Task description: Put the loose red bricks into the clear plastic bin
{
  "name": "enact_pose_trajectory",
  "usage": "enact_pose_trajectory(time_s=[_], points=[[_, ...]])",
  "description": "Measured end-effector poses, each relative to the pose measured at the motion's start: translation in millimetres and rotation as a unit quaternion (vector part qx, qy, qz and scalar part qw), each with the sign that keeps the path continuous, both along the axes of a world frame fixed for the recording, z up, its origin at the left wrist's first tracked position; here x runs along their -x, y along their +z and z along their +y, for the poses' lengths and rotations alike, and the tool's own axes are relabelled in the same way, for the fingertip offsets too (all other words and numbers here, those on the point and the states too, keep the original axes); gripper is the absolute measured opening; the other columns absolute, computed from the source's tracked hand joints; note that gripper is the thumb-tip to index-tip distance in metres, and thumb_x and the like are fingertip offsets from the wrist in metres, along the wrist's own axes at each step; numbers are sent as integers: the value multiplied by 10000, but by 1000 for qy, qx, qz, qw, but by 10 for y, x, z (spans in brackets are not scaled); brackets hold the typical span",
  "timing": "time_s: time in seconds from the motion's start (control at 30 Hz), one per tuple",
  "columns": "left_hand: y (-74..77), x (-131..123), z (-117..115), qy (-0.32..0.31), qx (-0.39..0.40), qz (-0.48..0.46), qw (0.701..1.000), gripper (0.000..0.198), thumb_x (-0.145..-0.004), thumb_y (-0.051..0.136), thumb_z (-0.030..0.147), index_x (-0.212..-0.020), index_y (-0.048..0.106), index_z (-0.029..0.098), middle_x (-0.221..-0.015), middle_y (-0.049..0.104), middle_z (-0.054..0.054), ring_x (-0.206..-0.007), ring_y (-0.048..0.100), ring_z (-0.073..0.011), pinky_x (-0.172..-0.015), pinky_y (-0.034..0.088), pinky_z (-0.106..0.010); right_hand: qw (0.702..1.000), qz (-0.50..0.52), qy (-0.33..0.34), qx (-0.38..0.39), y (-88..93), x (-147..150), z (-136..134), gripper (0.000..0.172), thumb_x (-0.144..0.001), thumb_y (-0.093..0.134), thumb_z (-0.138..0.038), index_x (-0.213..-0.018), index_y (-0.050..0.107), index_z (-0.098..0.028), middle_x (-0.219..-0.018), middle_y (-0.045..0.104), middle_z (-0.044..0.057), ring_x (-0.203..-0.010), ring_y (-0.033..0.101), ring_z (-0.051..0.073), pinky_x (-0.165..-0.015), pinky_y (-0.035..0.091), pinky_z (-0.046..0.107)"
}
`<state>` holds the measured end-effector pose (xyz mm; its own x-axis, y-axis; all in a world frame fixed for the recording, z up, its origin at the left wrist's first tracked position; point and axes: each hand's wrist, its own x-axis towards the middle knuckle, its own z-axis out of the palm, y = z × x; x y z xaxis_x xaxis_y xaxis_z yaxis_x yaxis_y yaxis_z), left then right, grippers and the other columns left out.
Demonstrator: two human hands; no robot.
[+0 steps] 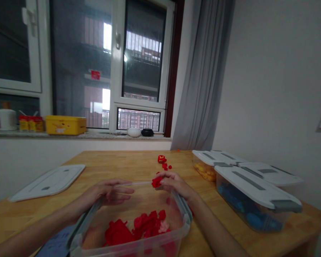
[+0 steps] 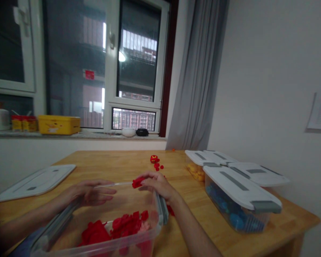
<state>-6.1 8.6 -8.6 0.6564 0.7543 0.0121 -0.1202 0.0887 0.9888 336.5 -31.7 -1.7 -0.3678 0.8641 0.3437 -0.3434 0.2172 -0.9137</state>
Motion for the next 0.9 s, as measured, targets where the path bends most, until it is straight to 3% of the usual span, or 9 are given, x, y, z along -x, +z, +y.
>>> enact_pose_trajectory(time_s=[0.17, 0.3, 0.43, 0.67, 0.9], points=[[75, -29, -39, 33, 15, 11, 999, 621, -615, 647, 103, -1186, 855, 232, -1230, 873, -114, -1125, 829, -325, -1028, 611, -417, 1000, -2, 6, -2, -16, -9, -2, 340, -738, 973, -353, -999, 841, -180, -996, 848, 86, -971, 785, 225, -923, 579, 374], [78, -29, -3, 6, 27, 21, 999, 667, -535, 664, 96, -1152, 868, 249, -1208, 879, -103, -1106, 834, -321, -974, 624, -391, 1000, -9, 7, 0, -13, -18, 3, 367, -724, 982, -368, -1005, 838, -181, -990, 842, 82, -966, 781, 224, -938, 575, 382], [60, -10, 19, 26, 11, 13, 1000, 647, -593, 653, 109, -1193, 855, 244, -1235, 871, -102, -1115, 834, -310, -990, 611, -385, 1000, -8, 16, 0, -7, -25, 2, 367, -718, 982, -355, -1006, 839, -179, -997, 835, 82, -952, 770, 216, -944, 573, 385], [101, 12, 53, -11, 39, 25, 999, 622, -598, 708, 114, -1188, 848, 252, -1253, 868, -86, -1163, 817, -324, -1030, 605, -399, 1000, -10, 18, 4, 18, -29, -21, 416, -690, 995, -362, -1024, 836, -172, -1013, 832, 90, -944, 768, 223, -962, 566, 404], [52, -35, 2, 29, 28, 9, 999, 643, -574, 665, 87, -1178, 850, 210, -1201, 882, -109, -1175, 806, -353, -1144, 553, -479, 1000, -4, -1, 22, 83, -7, -102, 448, -692, 1008, -453, -1001, 837, -178, -1004, 811, 68, -933, 747, 206, -957, 567, 381]])
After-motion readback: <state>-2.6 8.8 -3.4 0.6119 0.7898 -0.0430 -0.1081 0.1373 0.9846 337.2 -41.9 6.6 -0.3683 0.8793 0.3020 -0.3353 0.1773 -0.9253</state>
